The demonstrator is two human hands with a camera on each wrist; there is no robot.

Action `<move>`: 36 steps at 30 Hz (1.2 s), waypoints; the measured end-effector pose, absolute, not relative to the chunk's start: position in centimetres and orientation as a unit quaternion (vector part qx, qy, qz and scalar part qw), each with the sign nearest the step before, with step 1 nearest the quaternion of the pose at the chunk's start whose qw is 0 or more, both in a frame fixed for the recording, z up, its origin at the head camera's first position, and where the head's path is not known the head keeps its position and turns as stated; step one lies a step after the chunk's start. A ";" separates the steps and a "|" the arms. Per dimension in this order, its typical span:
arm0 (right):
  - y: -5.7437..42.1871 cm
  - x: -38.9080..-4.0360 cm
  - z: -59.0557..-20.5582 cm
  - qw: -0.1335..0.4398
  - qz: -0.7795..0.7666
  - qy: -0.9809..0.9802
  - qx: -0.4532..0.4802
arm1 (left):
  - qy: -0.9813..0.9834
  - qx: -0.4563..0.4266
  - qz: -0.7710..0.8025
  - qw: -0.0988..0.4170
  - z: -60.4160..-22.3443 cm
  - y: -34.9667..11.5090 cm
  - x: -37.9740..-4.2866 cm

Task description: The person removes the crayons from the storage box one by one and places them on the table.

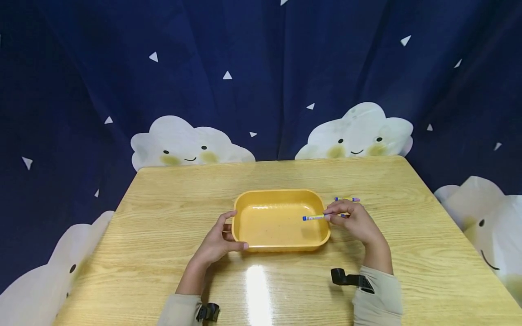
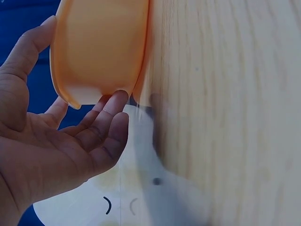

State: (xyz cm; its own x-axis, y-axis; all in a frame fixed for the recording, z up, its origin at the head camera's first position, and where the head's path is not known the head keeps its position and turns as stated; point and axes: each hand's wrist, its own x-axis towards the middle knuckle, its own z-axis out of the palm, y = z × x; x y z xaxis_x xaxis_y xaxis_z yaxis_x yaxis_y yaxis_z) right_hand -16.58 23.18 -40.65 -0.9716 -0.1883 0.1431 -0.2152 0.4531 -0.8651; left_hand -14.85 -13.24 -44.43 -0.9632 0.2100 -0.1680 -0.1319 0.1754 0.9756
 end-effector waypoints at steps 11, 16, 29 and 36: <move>26.4 -15.0 -41.4 0.029 0.487 -0.868 0.090 | 0.753 0.034 0.643 0.138 -44.5 -13.3 -14.9; 27.8 -14.3 -41.4 0.019 0.471 -0.879 0.075 | 0.748 0.036 0.645 0.149 -44.6 -13.5 -14.9; 31.1 -12.8 -42.6 0.005 0.472 -0.881 0.017 | 0.747 0.043 0.649 0.141 -44.4 -13.4 -14.8; 32.3 -12.2 -43.3 -0.035 0.457 -0.889 -0.015 | 0.741 0.049 0.653 0.151 -43.1 -13.3 -14.5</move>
